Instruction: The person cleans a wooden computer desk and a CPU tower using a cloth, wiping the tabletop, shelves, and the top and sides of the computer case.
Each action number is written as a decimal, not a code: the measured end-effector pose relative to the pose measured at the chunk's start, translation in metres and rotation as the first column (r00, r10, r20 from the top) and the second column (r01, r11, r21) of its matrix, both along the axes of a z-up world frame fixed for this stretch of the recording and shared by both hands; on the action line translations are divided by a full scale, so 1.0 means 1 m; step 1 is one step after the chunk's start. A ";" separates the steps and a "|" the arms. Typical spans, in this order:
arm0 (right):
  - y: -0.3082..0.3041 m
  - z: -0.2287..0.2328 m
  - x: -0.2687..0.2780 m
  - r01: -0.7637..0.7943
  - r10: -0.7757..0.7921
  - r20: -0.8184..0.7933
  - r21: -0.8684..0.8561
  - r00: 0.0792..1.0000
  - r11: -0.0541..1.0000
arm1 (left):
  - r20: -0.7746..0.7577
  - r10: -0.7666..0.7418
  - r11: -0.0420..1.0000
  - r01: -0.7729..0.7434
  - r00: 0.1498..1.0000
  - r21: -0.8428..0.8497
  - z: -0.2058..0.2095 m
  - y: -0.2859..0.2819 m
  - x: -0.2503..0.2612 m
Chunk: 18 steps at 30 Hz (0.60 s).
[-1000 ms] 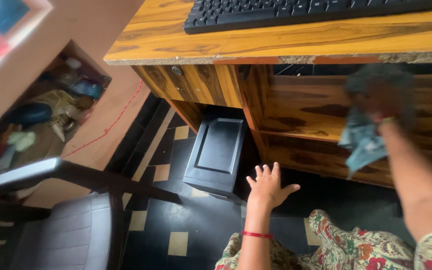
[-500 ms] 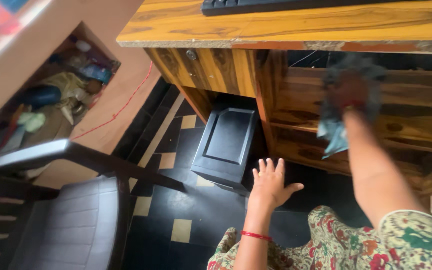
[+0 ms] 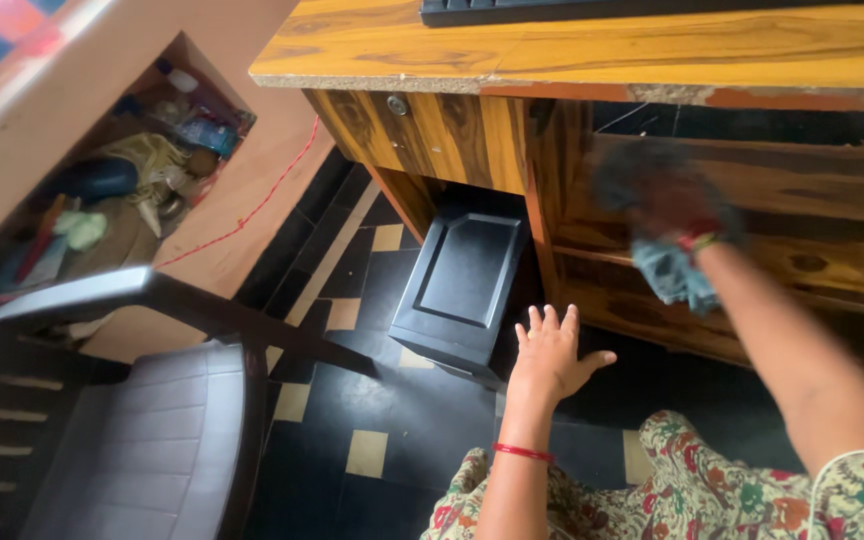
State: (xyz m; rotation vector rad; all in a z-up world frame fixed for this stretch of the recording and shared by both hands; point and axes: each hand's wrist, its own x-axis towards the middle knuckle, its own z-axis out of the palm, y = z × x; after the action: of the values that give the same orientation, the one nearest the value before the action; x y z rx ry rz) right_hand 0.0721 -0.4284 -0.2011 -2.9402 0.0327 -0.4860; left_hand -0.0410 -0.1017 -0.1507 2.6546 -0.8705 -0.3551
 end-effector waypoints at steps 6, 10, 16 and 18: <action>-0.125 -0.014 -0.099 0.461 -0.461 -0.019 0.020 0.887 0.887 | -0.002 0.000 1.000 0.000 1.000 -0.010 0.007 0.002 -0.002; -0.148 -0.034 -0.159 0.608 -0.615 0.057 0.108 0.786 0.787 | 0.018 -0.015 1.000 0.015 1.000 -0.006 0.014 0.017 -0.009; -0.104 -0.065 -0.177 0.916 -0.918 -0.008 0.072 0.396 0.395 | 0.041 -0.001 1.000 0.001 0.999 -0.008 0.024 0.040 -0.009; -0.076 -0.077 -0.138 0.885 -0.886 0.002 0.061 0.463 0.462 | 0.023 0.015 1.000 -0.015 1.000 0.007 0.026 0.038 -0.008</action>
State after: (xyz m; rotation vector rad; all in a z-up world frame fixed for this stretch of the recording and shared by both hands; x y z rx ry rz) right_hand -0.0661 -0.5046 -0.2778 -2.5913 1.6273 -0.6141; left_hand -0.0491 -0.0634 -0.1243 2.6753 -0.8568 -0.3255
